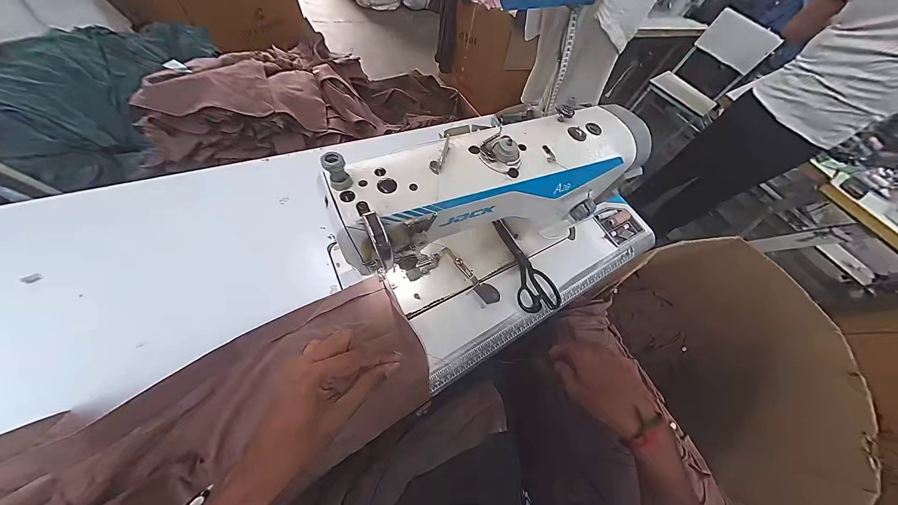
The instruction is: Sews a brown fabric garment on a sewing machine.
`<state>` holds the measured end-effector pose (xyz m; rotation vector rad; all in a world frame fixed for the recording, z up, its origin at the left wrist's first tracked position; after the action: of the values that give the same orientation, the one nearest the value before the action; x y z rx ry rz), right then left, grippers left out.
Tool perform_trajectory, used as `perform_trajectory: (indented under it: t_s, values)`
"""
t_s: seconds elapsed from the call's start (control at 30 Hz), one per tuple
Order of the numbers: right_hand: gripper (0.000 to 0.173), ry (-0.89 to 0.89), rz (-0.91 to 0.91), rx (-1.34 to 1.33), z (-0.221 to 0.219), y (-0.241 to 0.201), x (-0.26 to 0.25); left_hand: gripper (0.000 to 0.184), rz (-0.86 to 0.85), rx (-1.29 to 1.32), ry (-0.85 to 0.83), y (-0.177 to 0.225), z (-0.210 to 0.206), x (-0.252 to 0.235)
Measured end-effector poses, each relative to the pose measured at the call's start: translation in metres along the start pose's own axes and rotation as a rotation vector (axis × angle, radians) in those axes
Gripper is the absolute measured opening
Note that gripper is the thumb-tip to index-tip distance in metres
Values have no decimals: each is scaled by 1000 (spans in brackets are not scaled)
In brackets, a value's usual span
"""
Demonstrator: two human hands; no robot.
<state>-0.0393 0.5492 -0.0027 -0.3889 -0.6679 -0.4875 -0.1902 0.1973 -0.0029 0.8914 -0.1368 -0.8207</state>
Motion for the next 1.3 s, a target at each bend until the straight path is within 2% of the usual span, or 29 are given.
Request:
perform_trajectory:
  t_s: [0.07,0.13,0.2,0.27,0.3,0.37,0.43,0.5,0.57,0.63,0.7,0.73,0.77,0.8,0.83,0.9,0.97,1.03,1.13,1.17,1.23,1.3]
  values:
    - [34,44,-299,142,9,6,-6,23,10,32,16,-3,5,-1]
    - [34,96,-385,162,15,17,-11,23,39,4,5,-7,15,-1]
    - [27,311,-197,91,19,22,-17,23,49,-31,-26,-10,21,0]
    - [29,491,148,7,25,13,-16,20,0,-54,-73,-3,15,5]
    - [36,464,334,-43,27,5,-11,19,-32,-66,-105,6,8,8]
    - [44,158,684,-183,31,-20,7,19,-77,-61,-145,30,-10,16]
    - [45,-25,925,-382,24,-59,19,18,-122,-3,-154,59,-33,31]
    - [44,-96,943,-693,-4,-104,16,18,-200,58,-162,81,-57,45]
    - [49,-331,836,-970,-41,-136,7,15,-319,38,-194,91,-78,54]
    - [38,-530,773,-1286,-62,-152,3,14,-414,-60,-204,91,-86,59]
    - [27,-508,813,-1514,-66,-155,6,11,-419,-109,-118,91,-73,60]
    - [26,-412,870,-1473,-62,-152,7,12,-392,-123,-43,90,-61,57]
    - [25,-270,940,-1296,-57,-146,10,17,-354,-146,31,90,-47,52]
    - [26,-154,1004,-1057,-56,-141,16,25,-307,-185,49,89,-35,43]
    - [25,-112,1054,-813,-57,-137,25,36,-272,-235,-3,84,-26,30]
    - [25,-244,1106,-445,-65,-129,48,46,-272,-303,-199,70,-23,12]
    - [26,-344,1066,-276,-62,-114,60,38,-315,-269,-298,55,-24,9]
    - [27,-299,986,-366,-52,-89,57,27,-286,-178,-295,45,-23,12]
    - [27,-108,804,-565,-41,-54,37,19,-108,19,-169,32,-21,12]
    - [25,25,694,-485,-35,-44,31,19,-36,70,-124,26,-21,11]
    - [29,296,388,-86,-17,-31,27,19,81,107,-40,13,-19,8]
    - [27,560,260,48,12,-27,19,22,175,45,-4,3,-14,6]
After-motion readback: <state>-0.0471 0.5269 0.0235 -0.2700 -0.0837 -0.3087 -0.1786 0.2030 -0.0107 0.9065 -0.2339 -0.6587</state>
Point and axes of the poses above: each hand's wrist, its own x-axis away from the middle knuckle, its own z-axis out of the back of the hand, y = z × x, the point moved 5 cm from there along -x, towards the middle knuckle, and after that the axes turned 11 degrees about -y, right-handed, at the moved point
